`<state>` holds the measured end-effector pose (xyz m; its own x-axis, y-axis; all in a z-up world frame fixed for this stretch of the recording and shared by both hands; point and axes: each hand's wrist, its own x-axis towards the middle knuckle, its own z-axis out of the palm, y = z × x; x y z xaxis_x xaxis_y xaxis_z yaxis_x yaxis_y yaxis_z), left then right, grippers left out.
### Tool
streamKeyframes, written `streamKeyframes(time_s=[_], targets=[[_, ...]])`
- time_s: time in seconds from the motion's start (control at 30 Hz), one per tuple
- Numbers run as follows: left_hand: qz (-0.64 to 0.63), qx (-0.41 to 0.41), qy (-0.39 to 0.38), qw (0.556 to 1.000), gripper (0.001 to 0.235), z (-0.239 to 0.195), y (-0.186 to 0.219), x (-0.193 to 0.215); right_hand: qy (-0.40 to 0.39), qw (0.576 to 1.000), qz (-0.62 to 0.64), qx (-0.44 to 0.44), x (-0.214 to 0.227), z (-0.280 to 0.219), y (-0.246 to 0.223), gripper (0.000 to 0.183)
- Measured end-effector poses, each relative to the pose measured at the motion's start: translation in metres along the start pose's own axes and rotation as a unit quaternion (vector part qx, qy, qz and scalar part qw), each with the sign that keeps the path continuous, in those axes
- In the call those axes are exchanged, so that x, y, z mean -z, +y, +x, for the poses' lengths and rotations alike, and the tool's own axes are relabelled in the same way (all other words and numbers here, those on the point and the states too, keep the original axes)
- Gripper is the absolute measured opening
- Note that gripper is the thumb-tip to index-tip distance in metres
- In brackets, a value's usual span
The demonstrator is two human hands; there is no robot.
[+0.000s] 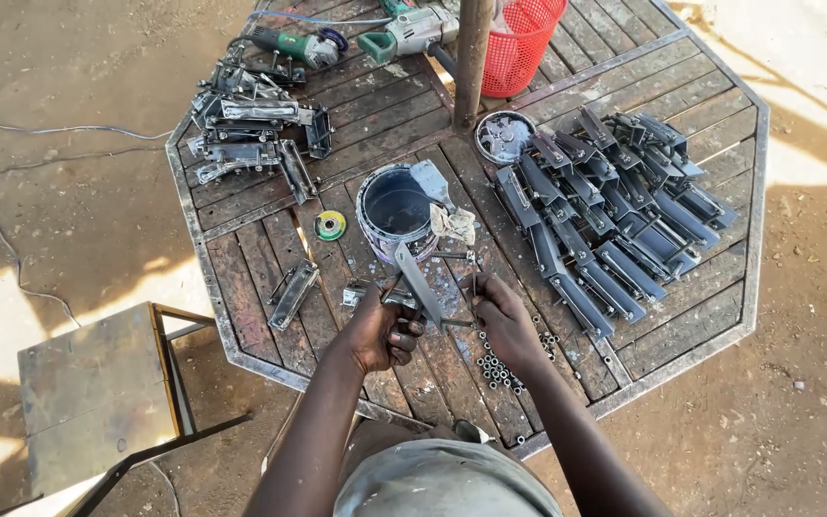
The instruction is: The person is applying a black coating to metal components by dipping a rag or spatula into a container of liquid and wiping it onto the parts.
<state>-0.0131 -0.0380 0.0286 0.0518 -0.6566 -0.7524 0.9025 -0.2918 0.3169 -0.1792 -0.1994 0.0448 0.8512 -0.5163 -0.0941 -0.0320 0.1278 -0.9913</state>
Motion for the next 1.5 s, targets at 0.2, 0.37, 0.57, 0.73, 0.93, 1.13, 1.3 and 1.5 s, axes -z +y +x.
streamKeyframes(time_s=[0.2, 0.37, 0.57, 0.73, 0.93, 1.13, 1.3, 1.5], targets=[[0.029, -0.016, 0.011, 0.999, 0.07, 0.001, 0.001, -0.003, -0.004, 0.999, -0.048, 0.025, -0.007, -0.005, -0.002, 0.041], [0.032, -0.026, 0.019, 0.999, 0.066, -0.006, 0.0, -0.008, -0.014, 0.996, -0.079, 0.033, -0.022, -0.009, -0.032, 0.039], [0.036, -0.035, 0.031, 0.998, 0.066, -0.001, -0.002, -0.001, 0.006, 0.984, -0.169, 0.048, -0.019, 0.002, -0.007, 0.032], [0.042, -0.038, 0.033, 0.998, 0.069, -0.004, -0.003, -0.006, 0.02, 0.981, -0.193, 0.019, -0.023, 0.002, -0.012, 0.036], [0.057, -0.055, 0.048, 0.996, 0.065, -0.004, -0.003, -0.008, 0.014, 0.956, -0.267, 0.12, -0.032, -0.006, -0.026, 0.033], [0.065, -0.055, 0.049, 0.995, 0.066, -0.005, -0.006, -0.01, 0.056, 0.968, -0.232, 0.081, -0.028, -0.002, -0.013, 0.035], [0.064, -0.069, 0.055, 0.994, 0.064, -0.003, -0.005, -0.007, 0.045, 0.991, -0.106, 0.062, -0.032, -0.004, -0.007, 0.016], [0.072, -0.086, 0.04, 0.993, 0.059, -0.004, -0.01, -0.003, 0.062, 0.995, -0.068, 0.036, -0.017, 0.006, 0.0, 0.023]])
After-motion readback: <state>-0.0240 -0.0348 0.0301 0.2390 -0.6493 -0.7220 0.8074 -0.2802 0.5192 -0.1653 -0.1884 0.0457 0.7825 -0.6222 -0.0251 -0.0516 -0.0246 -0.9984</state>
